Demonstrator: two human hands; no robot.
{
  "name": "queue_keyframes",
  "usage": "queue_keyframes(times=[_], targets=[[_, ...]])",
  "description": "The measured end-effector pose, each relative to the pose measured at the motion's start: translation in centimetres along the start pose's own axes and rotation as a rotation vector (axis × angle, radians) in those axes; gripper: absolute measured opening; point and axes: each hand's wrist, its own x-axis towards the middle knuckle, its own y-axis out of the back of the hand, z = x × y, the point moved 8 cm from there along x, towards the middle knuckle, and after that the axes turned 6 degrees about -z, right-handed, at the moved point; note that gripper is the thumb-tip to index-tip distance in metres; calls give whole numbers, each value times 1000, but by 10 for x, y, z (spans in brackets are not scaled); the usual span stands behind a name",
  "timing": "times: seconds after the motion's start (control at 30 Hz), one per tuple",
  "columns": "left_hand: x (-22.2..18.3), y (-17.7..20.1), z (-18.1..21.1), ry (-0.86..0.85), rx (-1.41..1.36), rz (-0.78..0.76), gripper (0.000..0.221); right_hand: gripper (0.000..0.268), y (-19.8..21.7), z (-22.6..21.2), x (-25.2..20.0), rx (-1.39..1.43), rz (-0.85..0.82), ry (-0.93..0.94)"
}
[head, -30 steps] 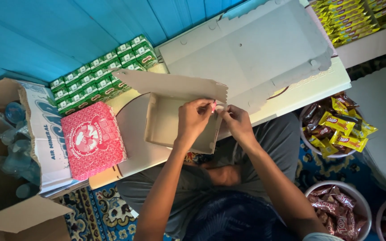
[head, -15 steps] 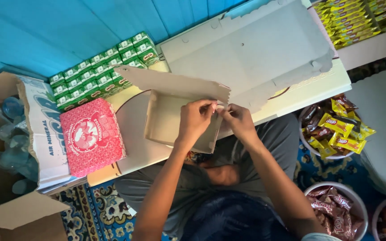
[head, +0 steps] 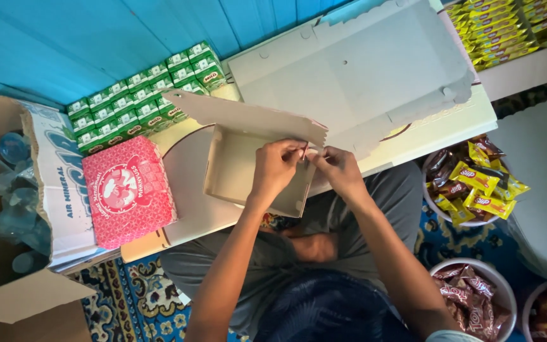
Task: The person sits on the floor and folds flat cardboard cake box blanks into open boxes, pressing the sides and corners into shape. They apply small pieces of tape to secure the box corners and stack the finished boxes on the table beside them.
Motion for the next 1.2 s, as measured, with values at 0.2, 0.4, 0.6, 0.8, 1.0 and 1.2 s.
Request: queue_keyframes(times=[0.2, 0.4, 0.6, 0.8, 1.0, 1.2], targets=[[1, 0, 1, -14, -26, -14, 13, 30, 0, -2, -2, -5, -5, 3], [-4, 5, 3, -9, -73, -23, 13, 24, 0, -16, -10, 8, 13, 9], [-6, 2, -3, -22, -106, -4, 21, 26, -2, -8, -6, -1, 8, 11], [-3, 1, -8, -43, -76, 53, 15, 28, -2, -12, -9, 5, 12, 2], [-3, -1, -9, -55, -86, 55, 13, 31, -2, -8, -8, -12, 13, -8], [-8, 4, -1, -69, -46, 6, 14, 30, -4, -20, -13, -10, 7, -4]])
